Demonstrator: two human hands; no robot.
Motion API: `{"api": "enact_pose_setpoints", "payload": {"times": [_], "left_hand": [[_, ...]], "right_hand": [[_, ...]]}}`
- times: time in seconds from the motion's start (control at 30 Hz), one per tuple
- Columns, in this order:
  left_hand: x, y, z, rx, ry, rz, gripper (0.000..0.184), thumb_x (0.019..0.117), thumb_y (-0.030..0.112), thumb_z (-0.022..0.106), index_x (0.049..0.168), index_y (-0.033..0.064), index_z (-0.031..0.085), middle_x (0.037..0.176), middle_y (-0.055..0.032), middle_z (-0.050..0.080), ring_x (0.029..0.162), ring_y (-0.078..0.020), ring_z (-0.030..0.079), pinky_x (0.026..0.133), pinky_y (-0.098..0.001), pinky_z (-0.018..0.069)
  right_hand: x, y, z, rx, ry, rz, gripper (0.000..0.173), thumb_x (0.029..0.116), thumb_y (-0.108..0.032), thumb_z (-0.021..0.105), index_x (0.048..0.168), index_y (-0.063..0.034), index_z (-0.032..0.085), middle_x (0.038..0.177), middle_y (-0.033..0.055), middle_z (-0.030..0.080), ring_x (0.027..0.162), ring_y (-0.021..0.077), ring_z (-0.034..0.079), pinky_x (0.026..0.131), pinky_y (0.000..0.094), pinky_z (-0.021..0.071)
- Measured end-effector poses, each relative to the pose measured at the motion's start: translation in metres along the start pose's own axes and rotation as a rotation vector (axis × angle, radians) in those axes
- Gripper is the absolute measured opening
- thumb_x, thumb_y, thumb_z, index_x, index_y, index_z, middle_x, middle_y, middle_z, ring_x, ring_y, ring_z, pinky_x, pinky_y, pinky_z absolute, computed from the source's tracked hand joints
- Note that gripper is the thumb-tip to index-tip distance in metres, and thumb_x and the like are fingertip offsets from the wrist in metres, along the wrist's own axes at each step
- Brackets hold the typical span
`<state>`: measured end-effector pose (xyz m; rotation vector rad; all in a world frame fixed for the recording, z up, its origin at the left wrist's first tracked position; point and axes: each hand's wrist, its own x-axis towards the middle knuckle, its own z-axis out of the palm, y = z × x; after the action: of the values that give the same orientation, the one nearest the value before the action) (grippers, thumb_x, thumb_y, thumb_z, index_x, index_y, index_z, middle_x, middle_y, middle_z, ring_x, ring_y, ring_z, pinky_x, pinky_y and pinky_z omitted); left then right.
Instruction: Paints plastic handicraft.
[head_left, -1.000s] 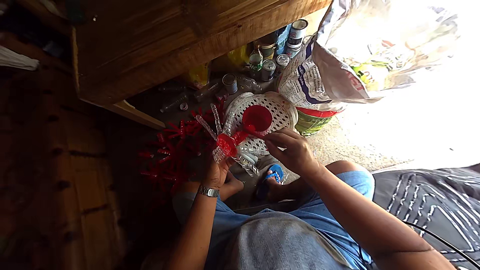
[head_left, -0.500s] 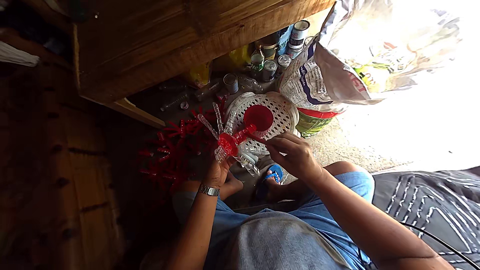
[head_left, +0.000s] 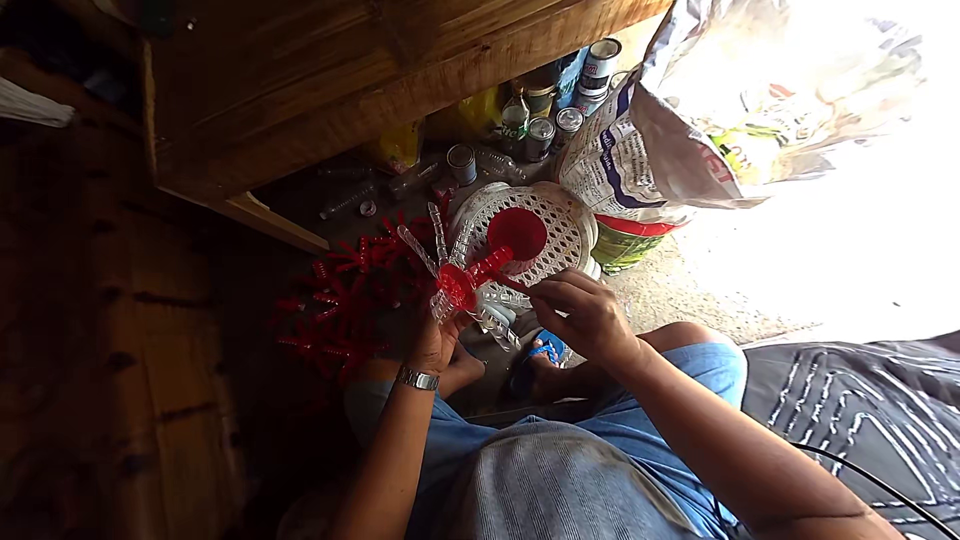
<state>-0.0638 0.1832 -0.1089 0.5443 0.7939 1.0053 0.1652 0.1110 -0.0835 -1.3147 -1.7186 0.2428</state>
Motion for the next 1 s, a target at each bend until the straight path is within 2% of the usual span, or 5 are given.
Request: {"api": "enact_pose_setpoints", "payload": {"times": [0.23, 0.43, 0.53, 0.7, 1.0], "left_hand": [[-0.001, 0.001, 0.0, 0.008, 0.001, -0.001, 0.032, 0.098, 0.029, 0.062, 0.124, 0.011, 0.055, 0.109, -0.0089, 0.069, 0.094, -0.0209, 0.071, 0.079, -0.0393, 0.0612], [0.0, 0.0, 0.0, -0.027, -0.003, 0.002, 0.038, 0.0951, 0.03, 0.068, 0.125, 0.0096, 0.055, 0.109, -0.0115, 0.069, 0.094, -0.0235, 0.071, 0.08, -0.0417, 0.0618], [0.0, 0.001, 0.0, -0.016, -0.006, 0.0, 0.034, 0.0981, 0.028, 0.063, 0.125, 0.0093, 0.054, 0.11, -0.0112, 0.069, 0.096, -0.0231, 0.071, 0.081, -0.0416, 0.0613], [0.001, -0.001, -0.002, 0.007, -0.03, -0.005, 0.037, 0.0988, 0.033, 0.062, 0.127, 0.0107, 0.052, 0.111, -0.0095, 0.068, 0.096, -0.0213, 0.07, 0.081, -0.0392, 0.0609], [-0.001, -0.001, 0.002, -0.025, -0.005, 0.002, 0.031, 0.0981, 0.025, 0.062, 0.124, 0.0093, 0.056, 0.108, -0.0109, 0.069, 0.093, -0.0224, 0.071, 0.078, -0.0398, 0.0616]], "right_hand": [[0.008, -0.008, -0.006, -0.021, 0.069, -0.055, 0.015, 0.0946, -0.012, 0.067, 0.097, -0.0029, 0.078, 0.088, 0.0064, 0.072, 0.082, 0.0104, 0.066, 0.075, 0.0221, 0.0554], [0.013, -0.001, 0.002, -0.02, -0.011, -0.009, 0.017, 0.0977, -0.016, 0.067, 0.105, -0.004, 0.077, 0.096, 0.0061, 0.073, 0.089, 0.0118, 0.069, 0.081, 0.0257, 0.0589], [0.003, -0.002, -0.001, -0.013, -0.015, -0.01, 0.017, 0.0976, -0.015, 0.066, 0.102, -0.0044, 0.077, 0.092, 0.0059, 0.073, 0.086, 0.011, 0.068, 0.078, 0.0238, 0.0572], [-0.005, -0.011, -0.01, -0.018, 0.048, -0.032, 0.017, 0.0971, -0.015, 0.066, 0.099, -0.0037, 0.078, 0.091, 0.0069, 0.073, 0.085, 0.0103, 0.067, 0.077, 0.0218, 0.0558], [0.009, -0.005, 0.009, 0.013, 0.009, -0.015, 0.017, 0.0978, -0.015, 0.067, 0.105, -0.0041, 0.077, 0.096, 0.0062, 0.073, 0.09, 0.011, 0.069, 0.082, 0.0242, 0.0586]]}}
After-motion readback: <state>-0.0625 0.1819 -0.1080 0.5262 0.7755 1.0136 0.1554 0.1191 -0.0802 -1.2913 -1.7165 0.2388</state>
